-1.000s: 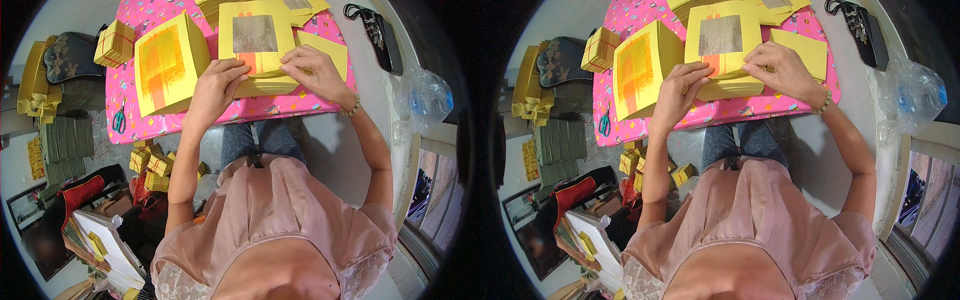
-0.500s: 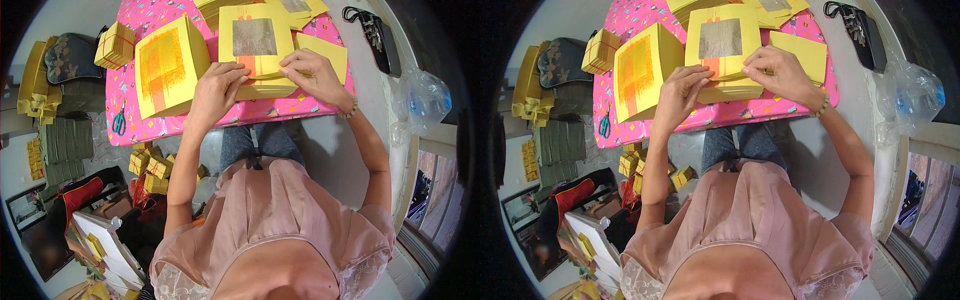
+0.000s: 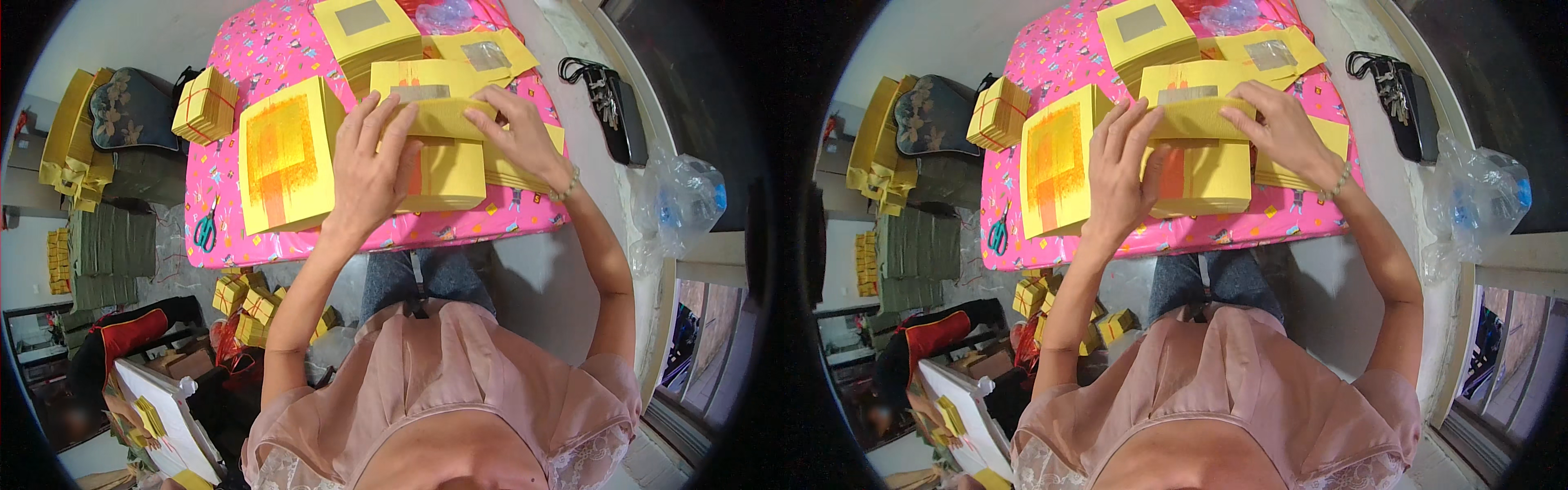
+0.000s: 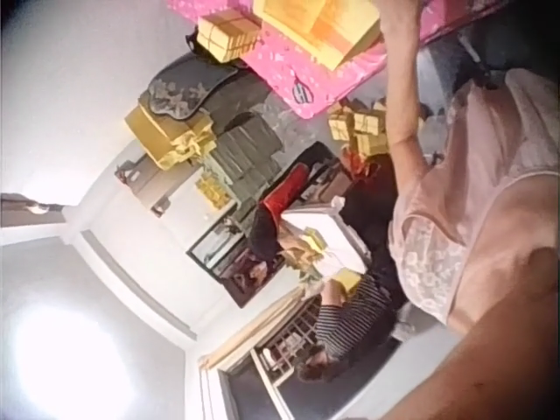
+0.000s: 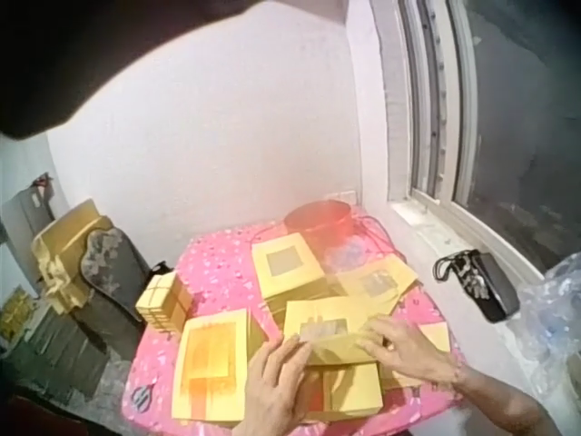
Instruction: The person is folding sheets of yellow paper into packets and stacking them.
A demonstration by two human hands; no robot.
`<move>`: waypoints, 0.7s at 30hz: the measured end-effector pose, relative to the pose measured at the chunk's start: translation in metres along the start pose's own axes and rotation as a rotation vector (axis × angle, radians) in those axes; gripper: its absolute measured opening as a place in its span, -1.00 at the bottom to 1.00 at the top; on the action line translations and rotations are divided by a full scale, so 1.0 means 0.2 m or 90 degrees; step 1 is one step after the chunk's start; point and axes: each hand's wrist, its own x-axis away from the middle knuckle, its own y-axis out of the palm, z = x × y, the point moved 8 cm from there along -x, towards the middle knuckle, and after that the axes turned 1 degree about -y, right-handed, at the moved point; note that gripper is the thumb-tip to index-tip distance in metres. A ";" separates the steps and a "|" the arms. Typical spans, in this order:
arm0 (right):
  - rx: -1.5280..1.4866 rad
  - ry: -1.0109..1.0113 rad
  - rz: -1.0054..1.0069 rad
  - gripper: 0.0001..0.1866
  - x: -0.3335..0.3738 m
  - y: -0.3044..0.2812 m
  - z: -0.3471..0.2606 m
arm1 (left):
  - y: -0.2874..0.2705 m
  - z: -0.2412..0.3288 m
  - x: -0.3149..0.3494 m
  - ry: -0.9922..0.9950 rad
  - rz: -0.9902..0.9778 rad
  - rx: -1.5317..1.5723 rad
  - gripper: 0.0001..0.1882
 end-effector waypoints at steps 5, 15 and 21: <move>0.020 0.085 -0.016 -0.63 -0.19 0.01 0.21 | 0.16 0.02 -0.04 -0.023 -0.109 -0.016 -0.37; 0.076 0.075 -0.106 -0.64 -0.39 0.16 0.53 | 0.48 -0.13 -0.07 -0.091 -0.213 -0.096 -0.25; 0.226 -0.005 -0.027 -0.66 -0.40 0.15 0.55 | 0.53 -0.16 -0.08 -0.109 -0.224 -0.081 -0.24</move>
